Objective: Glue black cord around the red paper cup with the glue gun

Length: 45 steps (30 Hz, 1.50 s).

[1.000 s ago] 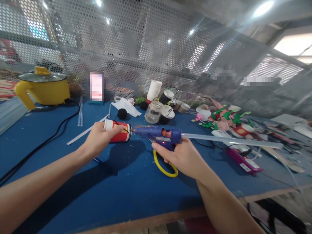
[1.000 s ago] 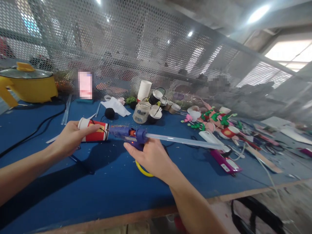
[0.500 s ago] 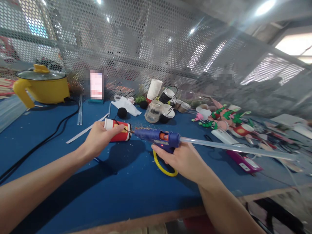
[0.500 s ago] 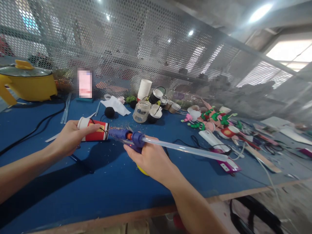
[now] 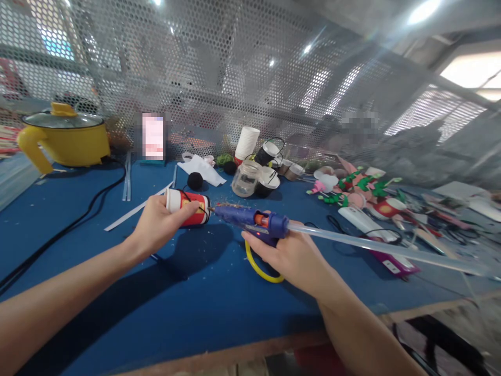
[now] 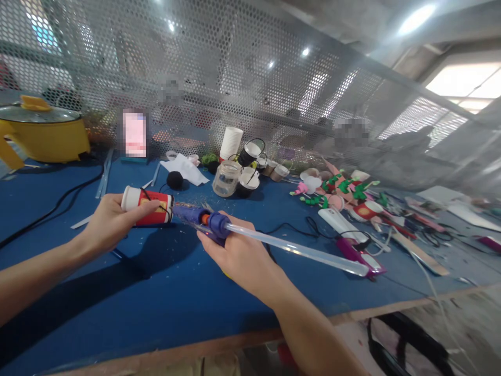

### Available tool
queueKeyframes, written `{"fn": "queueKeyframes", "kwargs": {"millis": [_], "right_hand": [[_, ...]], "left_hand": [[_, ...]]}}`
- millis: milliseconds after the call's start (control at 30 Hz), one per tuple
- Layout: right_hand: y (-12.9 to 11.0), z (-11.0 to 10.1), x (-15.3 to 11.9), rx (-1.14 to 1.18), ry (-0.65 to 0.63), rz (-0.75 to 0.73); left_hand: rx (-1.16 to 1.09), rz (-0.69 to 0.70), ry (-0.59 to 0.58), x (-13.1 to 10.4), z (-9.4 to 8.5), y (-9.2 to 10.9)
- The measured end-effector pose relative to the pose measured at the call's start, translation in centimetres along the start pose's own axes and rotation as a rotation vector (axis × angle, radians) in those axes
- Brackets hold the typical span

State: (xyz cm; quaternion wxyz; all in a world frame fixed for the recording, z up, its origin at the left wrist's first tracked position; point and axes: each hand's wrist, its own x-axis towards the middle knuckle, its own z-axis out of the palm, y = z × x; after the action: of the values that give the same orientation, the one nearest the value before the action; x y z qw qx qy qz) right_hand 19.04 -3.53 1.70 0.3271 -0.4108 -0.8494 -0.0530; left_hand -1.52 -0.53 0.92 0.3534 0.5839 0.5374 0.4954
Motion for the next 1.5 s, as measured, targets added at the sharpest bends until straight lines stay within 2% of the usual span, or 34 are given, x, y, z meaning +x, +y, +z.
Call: {"fn": "queueKeyframes", "kwargs": {"millis": [533,767,967,1233,1500], "right_hand": [[-0.11,0.17,0.0,-0.004,-0.001,0.047],[-0.01,0.25,-0.04,-0.037,0.017,0.013],[0.13,0.13,0.14,-0.101,-0.003,-0.074],[0.04,-0.05,-0.04,-0.059,-0.042,0.028],[-0.39,-0.39,0.0,-0.037,-0.054,0.057]], "left_hand": [[0.033,0.061,0.012,-0.17,0.12,0.1],[0.067,0.073,0.031,-0.14,0.13,0.07],[0.083,0.089,-0.006,-0.36,0.22,0.05],[0.086,0.094,-0.006,-0.4,0.15,0.18],[0.09,0.096,0.017,-0.4,0.15,0.05]]}}
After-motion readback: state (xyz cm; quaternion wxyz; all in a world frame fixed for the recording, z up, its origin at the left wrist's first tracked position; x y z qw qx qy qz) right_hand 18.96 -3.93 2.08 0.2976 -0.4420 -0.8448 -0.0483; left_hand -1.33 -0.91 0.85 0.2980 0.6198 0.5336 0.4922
